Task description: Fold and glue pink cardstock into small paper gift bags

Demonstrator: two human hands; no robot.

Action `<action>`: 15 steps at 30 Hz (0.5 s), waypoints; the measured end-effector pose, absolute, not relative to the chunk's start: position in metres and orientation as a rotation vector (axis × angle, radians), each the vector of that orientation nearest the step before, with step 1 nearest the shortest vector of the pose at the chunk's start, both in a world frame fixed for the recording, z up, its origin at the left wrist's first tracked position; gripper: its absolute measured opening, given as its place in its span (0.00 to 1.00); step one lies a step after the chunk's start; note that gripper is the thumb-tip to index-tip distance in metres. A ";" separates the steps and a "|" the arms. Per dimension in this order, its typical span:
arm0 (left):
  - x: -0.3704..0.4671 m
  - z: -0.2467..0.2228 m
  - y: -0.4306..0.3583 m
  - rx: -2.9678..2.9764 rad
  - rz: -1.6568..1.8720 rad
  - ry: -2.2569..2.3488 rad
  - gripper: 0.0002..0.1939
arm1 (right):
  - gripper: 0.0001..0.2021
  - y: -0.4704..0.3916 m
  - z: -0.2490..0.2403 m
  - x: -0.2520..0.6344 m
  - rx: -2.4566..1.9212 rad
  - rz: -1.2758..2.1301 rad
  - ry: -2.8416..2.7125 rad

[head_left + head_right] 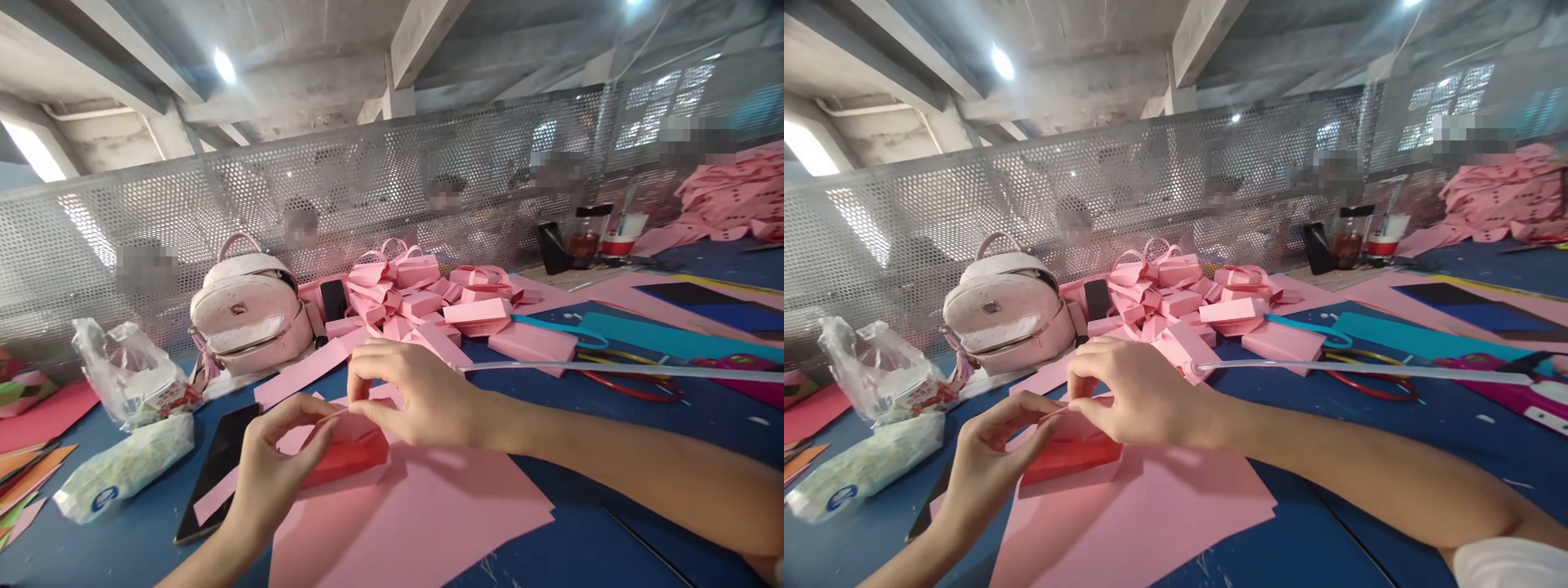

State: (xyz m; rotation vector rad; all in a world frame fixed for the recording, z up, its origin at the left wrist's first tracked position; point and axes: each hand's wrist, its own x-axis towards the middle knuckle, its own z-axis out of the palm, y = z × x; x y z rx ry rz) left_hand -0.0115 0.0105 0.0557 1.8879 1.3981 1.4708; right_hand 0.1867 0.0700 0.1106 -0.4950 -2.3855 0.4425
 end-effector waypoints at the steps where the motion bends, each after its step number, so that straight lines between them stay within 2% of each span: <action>1: -0.012 0.055 0.011 1.916 1.440 1.405 0.07 | 0.08 0.069 0.110 0.186 -0.485 0.434 -2.385; 9: -0.011 0.049 0.010 2.028 1.341 1.412 0.11 | 0.06 0.067 0.107 0.185 -0.413 0.391 -2.402; 15: -0.011 0.046 0.009 2.082 1.318 1.364 0.10 | 0.06 0.066 0.104 0.183 -0.397 0.418 -2.432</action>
